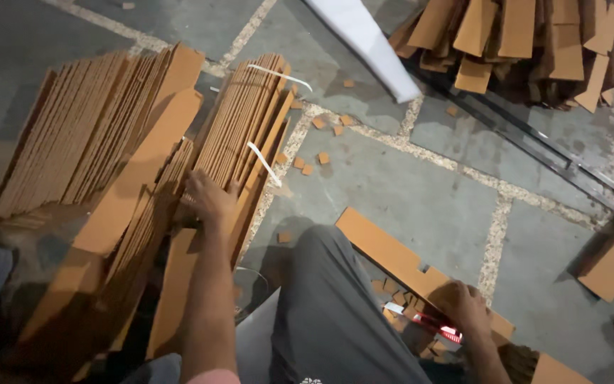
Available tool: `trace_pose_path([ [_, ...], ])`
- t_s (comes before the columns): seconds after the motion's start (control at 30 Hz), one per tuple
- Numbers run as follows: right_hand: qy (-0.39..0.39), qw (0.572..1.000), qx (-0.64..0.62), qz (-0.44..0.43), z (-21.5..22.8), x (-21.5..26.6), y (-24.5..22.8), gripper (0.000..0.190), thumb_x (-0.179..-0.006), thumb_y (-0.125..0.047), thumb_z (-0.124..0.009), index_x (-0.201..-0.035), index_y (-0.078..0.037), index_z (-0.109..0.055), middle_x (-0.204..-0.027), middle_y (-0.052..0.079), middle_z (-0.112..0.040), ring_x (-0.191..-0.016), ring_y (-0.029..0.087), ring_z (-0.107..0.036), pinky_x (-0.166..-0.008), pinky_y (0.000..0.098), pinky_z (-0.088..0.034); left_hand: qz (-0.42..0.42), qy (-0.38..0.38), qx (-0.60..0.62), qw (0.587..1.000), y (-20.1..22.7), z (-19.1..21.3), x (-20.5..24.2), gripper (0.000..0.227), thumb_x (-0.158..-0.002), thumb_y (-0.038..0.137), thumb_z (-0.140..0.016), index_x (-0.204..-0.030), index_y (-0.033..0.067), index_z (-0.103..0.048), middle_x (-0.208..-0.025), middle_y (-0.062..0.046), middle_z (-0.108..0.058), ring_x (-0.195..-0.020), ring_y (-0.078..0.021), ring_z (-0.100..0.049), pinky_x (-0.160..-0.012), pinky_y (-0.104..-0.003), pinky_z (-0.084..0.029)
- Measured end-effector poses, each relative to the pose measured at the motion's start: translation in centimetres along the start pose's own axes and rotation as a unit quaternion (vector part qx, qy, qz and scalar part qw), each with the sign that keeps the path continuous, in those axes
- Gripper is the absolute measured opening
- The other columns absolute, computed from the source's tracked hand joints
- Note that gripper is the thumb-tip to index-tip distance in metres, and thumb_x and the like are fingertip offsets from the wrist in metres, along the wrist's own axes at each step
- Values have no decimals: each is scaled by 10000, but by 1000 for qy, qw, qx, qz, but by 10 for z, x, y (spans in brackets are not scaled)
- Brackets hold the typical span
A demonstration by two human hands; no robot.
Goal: The person sits on the floor and uses a red utility knife to cut long, flat pieces of cardboard. They repeatedly pick up a piece, score it with the knife, snap it apart, and place the cut piece onto a stack to their left.
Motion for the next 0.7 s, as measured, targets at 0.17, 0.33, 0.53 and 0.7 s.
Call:
trace_pose_path([
  [0.17, 39, 998, -24, 43, 5, -1, -4, 749, -731, -413, -832, -1411, -267, -552, -1456, 86, -567, -1319, 347, -566, -1037, 507, -514, 71, -159, 20, 984, -24, -2, -55, 1048, -808, 594, -772, -1552, 32, -292, -1586, -266, -330, -1386, -434, -359, -1096, -588, -317],
  [0.33, 54, 997, -12, 62, 7, -6, -9, 725, -769, -328, -782, -1453, -260, -551, -1416, 124, -591, -1274, 385, -583, -1036, 475, -537, 83, -126, 79, 985, -19, -11, -65, 701, -853, 563, -799, -1205, -16, -617, -1213, -242, -668, -1106, -401, -666, -926, -497, -536],
  [0.53, 46, 998, -30, 35, 10, -14, -15, 838, -639, -283, -891, -1398, -213, -543, -1384, 173, -560, -1274, 408, -544, -1047, 481, -498, -82, -20, 30, 996, 5, -32, 1, 394, -915, 443, -751, -1061, 88, -662, -1080, -163, -683, -1002, -365, -672, -881, -488, -535],
  [0.7, 53, 995, -58, 59, 5, -11, -9, 665, -743, -234, -761, -1389, -252, -605, -1334, 161, -638, -1235, 382, -625, -1054, 460, -538, -213, 37, -109, 970, 33, -33, 68, 393, -900, 407, -719, -1153, 109, -679, -1179, -100, -646, -1223, -317, -563, -1084, -565, -367],
])
Point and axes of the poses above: each hand's wrist, its own x-axis away from the middle knuckle, its own z-axis out of the back of the hand, y = z × x, the point moved 3 cm from there along -x, towards the middle knuckle
